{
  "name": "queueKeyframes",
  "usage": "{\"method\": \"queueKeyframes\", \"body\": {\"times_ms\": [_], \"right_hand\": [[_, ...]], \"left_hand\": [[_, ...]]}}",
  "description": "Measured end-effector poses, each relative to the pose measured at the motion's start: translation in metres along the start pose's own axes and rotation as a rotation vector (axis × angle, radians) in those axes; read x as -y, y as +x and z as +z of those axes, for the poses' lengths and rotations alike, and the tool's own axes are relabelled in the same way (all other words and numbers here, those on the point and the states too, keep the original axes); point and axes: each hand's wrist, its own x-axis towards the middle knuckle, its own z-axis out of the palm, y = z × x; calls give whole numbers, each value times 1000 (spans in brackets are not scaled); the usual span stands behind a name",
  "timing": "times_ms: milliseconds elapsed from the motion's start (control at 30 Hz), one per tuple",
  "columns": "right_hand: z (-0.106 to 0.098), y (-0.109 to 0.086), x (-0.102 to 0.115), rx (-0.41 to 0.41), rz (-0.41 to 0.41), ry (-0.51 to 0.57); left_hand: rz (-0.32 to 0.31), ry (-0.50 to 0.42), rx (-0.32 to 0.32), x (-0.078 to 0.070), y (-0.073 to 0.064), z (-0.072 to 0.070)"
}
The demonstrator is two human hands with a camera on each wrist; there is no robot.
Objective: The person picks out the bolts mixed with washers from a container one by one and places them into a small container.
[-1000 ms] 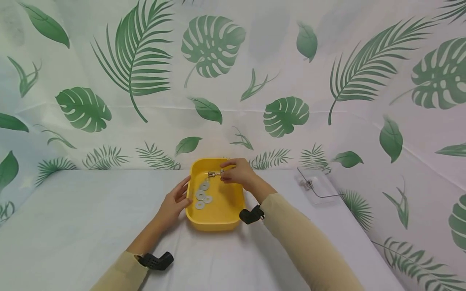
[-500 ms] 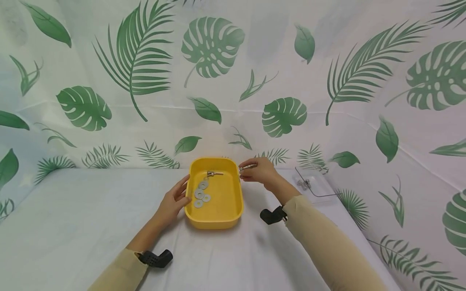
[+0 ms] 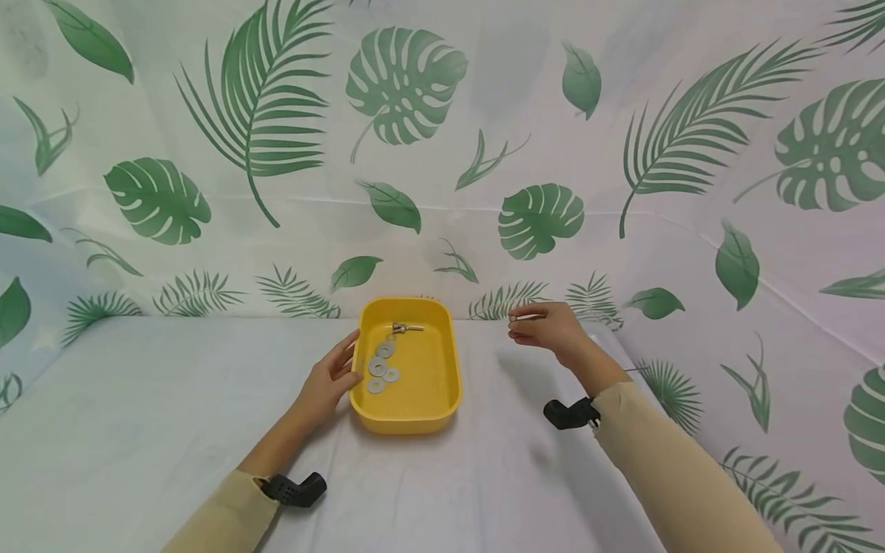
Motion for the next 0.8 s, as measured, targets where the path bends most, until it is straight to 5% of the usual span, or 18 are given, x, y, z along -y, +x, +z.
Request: {"method": "queueKeyframes", "body": {"times_ms": [800], "right_hand": [[-93, -10, -60, -106, 109, -108]], "left_hand": [[-25, -2, -26, -1, 0, 2]]}}
